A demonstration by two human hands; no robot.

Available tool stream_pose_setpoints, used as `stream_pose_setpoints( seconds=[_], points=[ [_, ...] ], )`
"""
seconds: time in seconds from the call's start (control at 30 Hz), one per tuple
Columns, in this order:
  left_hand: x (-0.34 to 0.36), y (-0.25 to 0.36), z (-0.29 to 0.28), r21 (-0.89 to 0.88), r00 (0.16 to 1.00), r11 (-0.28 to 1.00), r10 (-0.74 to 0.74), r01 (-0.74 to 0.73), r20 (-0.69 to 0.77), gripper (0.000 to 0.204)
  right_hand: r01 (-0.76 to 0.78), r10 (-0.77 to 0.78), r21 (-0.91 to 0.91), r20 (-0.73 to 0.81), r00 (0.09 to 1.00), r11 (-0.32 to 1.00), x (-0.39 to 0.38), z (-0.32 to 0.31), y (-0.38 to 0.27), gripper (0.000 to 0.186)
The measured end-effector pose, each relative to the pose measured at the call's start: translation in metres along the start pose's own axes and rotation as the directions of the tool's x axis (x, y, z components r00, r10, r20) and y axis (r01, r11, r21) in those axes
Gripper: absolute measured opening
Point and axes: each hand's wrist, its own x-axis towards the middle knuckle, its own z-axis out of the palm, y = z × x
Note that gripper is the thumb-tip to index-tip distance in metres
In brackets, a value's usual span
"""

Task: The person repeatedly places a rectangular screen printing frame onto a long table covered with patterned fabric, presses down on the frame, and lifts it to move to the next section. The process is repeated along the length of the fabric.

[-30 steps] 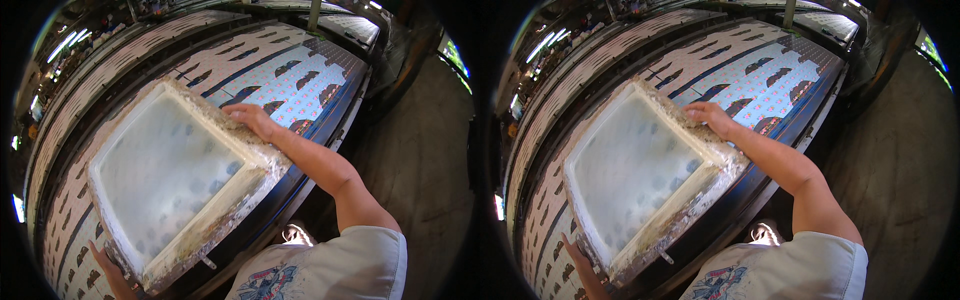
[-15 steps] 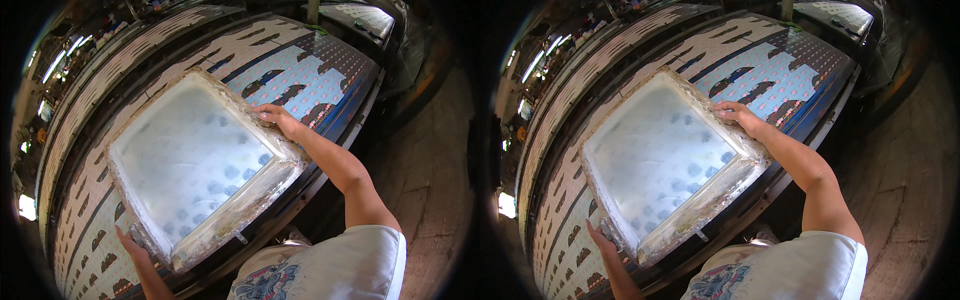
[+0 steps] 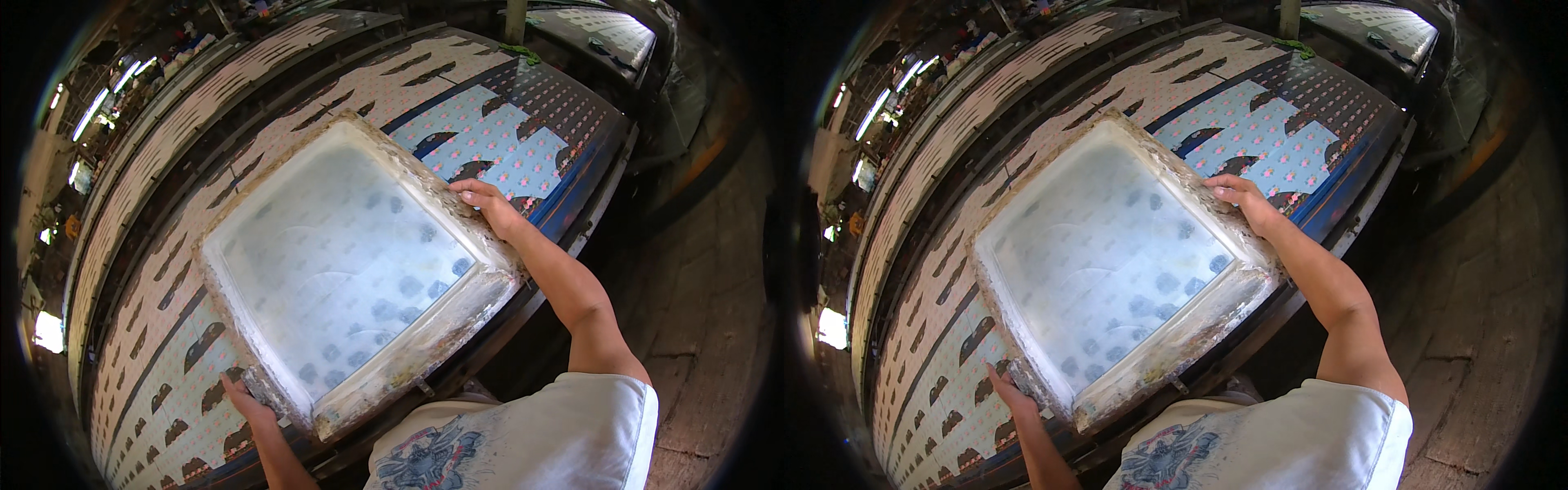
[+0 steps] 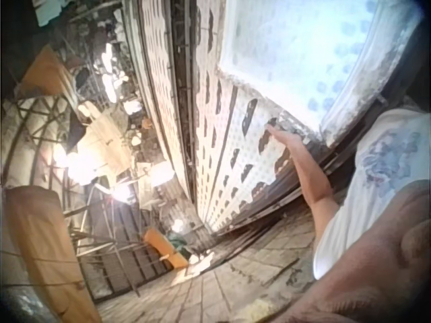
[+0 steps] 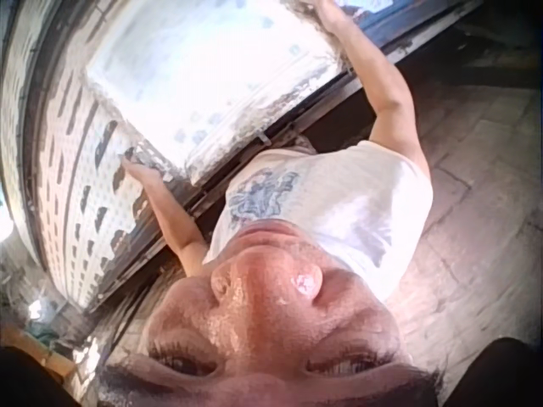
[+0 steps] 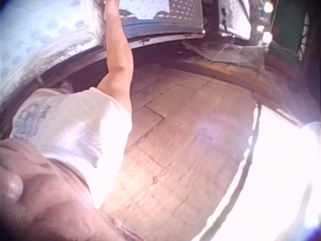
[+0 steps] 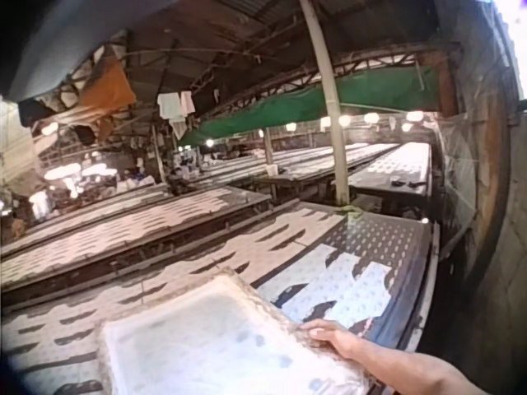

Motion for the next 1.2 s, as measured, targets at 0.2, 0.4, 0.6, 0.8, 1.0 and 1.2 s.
stream_pose_setpoints(
  seconds=[0.2,0.4,0.6,0.8,1.0,1.2],
  points=[
    [-0.009,-0.016,0.022,-0.001,1.000,1.000,-0.003,0.003,0.029,0.085,-0.001,0.002,0.026,-0.033,0.999,1.000,0.000,-0.025,0.001,0.042],
    [-0.030,-0.021,0.053,0.011,0.999,0.999,0.050,-0.050,-0.015,0.080,0.018,-0.018,0.055,-0.015,1.000,0.998,0.010,-0.047,0.011,0.044],
    [-0.031,-0.033,0.063,-0.015,0.995,1.000,0.027,-0.026,0.099,0.072,0.049,-0.049,0.027,-0.011,0.999,0.998,0.010,-0.064,0.012,0.046],
    [-0.002,-0.057,0.044,0.033,0.996,0.998,0.051,-0.054,0.068,0.081,0.056,-0.058,0.089,0.023,0.998,0.994,0.015,-0.075,0.023,0.046],
    [0.005,-0.061,0.044,0.149,0.991,0.989,-0.004,-0.016,0.131,0.112,0.121,-0.130,-0.349,-0.002,0.991,0.929,0.004,-0.061,0.015,0.044],
    [-0.016,-0.065,0.070,0.211,0.994,0.977,-0.021,-0.002,0.108,0.119,0.507,-0.384,-0.619,0.334,0.861,0.600,-0.068,-0.014,0.023,0.031]
  ],
)
